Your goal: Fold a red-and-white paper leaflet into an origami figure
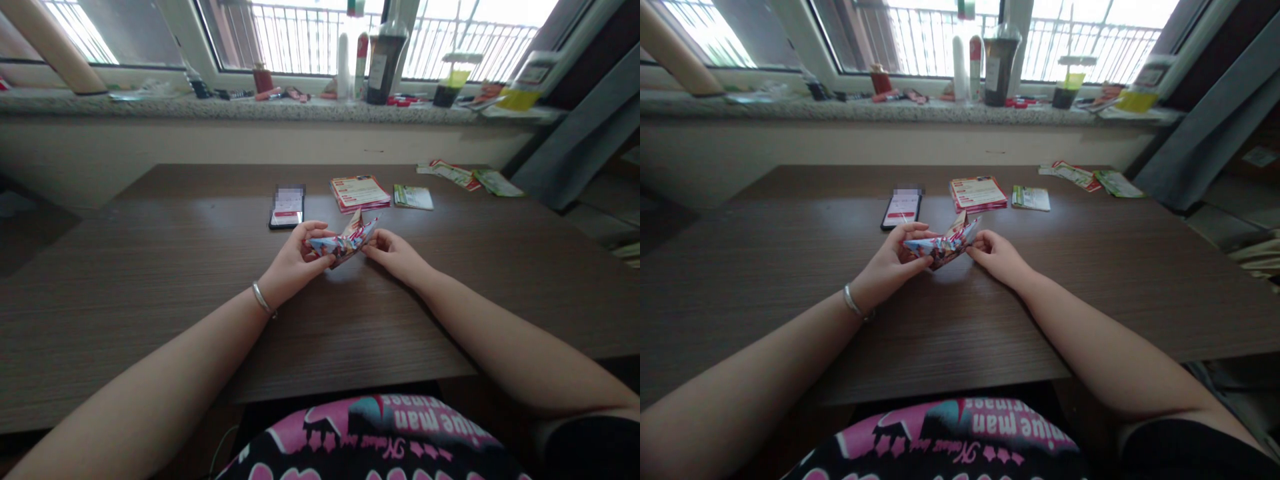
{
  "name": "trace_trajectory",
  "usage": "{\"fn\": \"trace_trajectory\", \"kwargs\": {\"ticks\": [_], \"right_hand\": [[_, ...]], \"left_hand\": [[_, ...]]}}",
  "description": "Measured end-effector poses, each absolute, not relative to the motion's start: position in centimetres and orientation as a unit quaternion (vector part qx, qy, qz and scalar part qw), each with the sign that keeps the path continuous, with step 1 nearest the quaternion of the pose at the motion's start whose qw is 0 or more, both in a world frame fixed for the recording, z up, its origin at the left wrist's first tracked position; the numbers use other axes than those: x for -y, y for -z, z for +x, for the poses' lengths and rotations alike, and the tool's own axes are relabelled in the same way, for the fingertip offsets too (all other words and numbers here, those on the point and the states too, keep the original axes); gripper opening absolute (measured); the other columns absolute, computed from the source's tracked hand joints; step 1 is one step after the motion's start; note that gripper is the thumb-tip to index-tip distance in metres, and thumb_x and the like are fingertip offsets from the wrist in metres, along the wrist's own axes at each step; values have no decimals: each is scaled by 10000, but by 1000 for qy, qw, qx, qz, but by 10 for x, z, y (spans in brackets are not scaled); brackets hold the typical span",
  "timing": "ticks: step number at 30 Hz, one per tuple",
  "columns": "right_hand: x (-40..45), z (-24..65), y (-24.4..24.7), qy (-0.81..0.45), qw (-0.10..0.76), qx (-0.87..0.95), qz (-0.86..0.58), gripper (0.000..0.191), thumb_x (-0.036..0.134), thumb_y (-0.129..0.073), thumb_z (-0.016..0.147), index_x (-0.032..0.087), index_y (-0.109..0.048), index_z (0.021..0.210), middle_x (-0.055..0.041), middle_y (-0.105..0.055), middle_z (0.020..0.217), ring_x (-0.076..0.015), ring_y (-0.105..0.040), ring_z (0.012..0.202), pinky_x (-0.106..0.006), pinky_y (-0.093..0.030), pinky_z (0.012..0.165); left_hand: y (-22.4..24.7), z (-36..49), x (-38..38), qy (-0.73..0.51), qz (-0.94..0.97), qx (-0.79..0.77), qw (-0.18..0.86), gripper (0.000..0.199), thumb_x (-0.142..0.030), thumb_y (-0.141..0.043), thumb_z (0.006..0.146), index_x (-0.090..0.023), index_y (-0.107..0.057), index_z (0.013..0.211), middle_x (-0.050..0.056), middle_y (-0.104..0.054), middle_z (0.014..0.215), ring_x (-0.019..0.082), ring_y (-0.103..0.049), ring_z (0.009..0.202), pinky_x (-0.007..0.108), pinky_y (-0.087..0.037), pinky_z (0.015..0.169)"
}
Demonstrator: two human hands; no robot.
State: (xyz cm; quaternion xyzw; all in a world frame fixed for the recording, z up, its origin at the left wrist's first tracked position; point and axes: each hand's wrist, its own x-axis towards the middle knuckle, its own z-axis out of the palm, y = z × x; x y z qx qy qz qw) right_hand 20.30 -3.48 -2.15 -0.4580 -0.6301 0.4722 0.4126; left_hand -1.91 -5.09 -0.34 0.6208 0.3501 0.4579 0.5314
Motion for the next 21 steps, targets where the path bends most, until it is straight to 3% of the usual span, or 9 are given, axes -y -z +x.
{"fn": "trace_trajectory", "kwargs": {"ticks": [4, 10, 16, 21], "right_hand": [[36, 204, 21, -492, 402, 617, -464, 306, 435, -664, 743, 217, -464, 665, 55, -517, 614, -113, -437, 578, -275, -305, 584], [38, 199, 15, -543, 468, 550, -429, 313, 402, -754, 648, 225, -523, 764, 41, -613, 725, -136, -558, 715, -288, -400, 710], [40, 199, 12, -565, 451, 538, -433, 322, 445, -770, 639, 204, -564, 694, 13, -675, 757, -137, -591, 741, -305, -423, 783], [38, 201, 16, -550, 465, 529, -448, 359, 477, -783, 610, 211, -557, 694, 13, -657, 708, -131, -561, 673, -294, -418, 701]], "left_hand": [[5, -19, 51, -472, 610, -339, 539, 573, -206, -737, 711, -182, -428, 1192, 97, -581, 1180, 180, -640, 974, 318, -533, 851], [6, -18, 51, -467, 582, -356, 563, 512, -208, -736, 711, -165, -455, 1138, 46, -625, 1022, 161, -640, 918, 317, -514, 872], [6, -17, 52, -475, 582, -344, 564, 568, -195, -738, 702, -176, -457, 1195, 46, -602, 1077, 159, -629, 968, 292, -515, 886], [6, -17, 51, -471, 576, -378, 551, 684, -243, -735, 723, -179, -390, 1310, 68, -630, 1071, 180, -650, 937, 303, -553, 815]]}}
